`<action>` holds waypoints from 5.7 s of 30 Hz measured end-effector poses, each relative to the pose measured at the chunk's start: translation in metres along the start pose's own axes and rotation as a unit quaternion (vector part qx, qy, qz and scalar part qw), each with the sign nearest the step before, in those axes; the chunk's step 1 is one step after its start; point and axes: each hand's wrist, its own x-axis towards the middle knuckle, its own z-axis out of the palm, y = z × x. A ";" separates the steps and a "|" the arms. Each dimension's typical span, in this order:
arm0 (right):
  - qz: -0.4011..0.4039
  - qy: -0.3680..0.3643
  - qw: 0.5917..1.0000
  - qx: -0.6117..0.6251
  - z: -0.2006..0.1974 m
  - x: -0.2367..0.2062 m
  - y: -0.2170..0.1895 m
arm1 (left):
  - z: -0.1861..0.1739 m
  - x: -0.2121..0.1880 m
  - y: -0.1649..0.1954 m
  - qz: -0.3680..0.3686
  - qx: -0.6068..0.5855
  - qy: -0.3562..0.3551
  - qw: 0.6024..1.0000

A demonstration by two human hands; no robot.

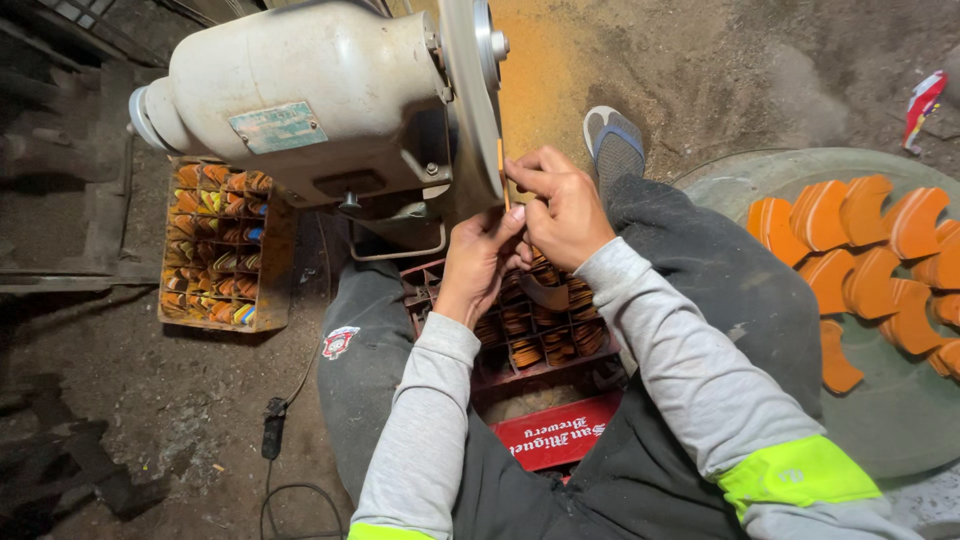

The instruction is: The person repeatedly picks up orange shoe sole pieces from a crate, presses them against a rotating grinding wheel to smooth the edges, and places the finished pieces onto a nearby round surface.

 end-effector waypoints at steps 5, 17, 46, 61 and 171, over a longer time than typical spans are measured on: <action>-0.085 -0.062 0.992 -0.070 -0.013 -0.009 0.021 | -0.003 -0.014 -0.016 -0.022 0.059 0.013 0.998; -0.032 -0.039 0.998 -0.032 -0.017 -0.006 0.000 | 0.005 -0.007 0.000 0.012 0.057 0.010 0.998; -0.059 -0.046 0.993 -0.095 -0.008 -0.018 0.008 | -0.005 -0.017 -0.002 -0.051 0.025 -0.019 0.998; -0.075 -0.032 0.993 -0.090 -0.024 -0.010 -0.007 | 0.009 -0.012 0.006 0.003 0.078 -0.009 0.997; -0.109 -0.003 0.992 -0.065 -0.011 -0.014 0.006 | 0.003 -0.010 -0.002 0.107 0.185 0.022 0.977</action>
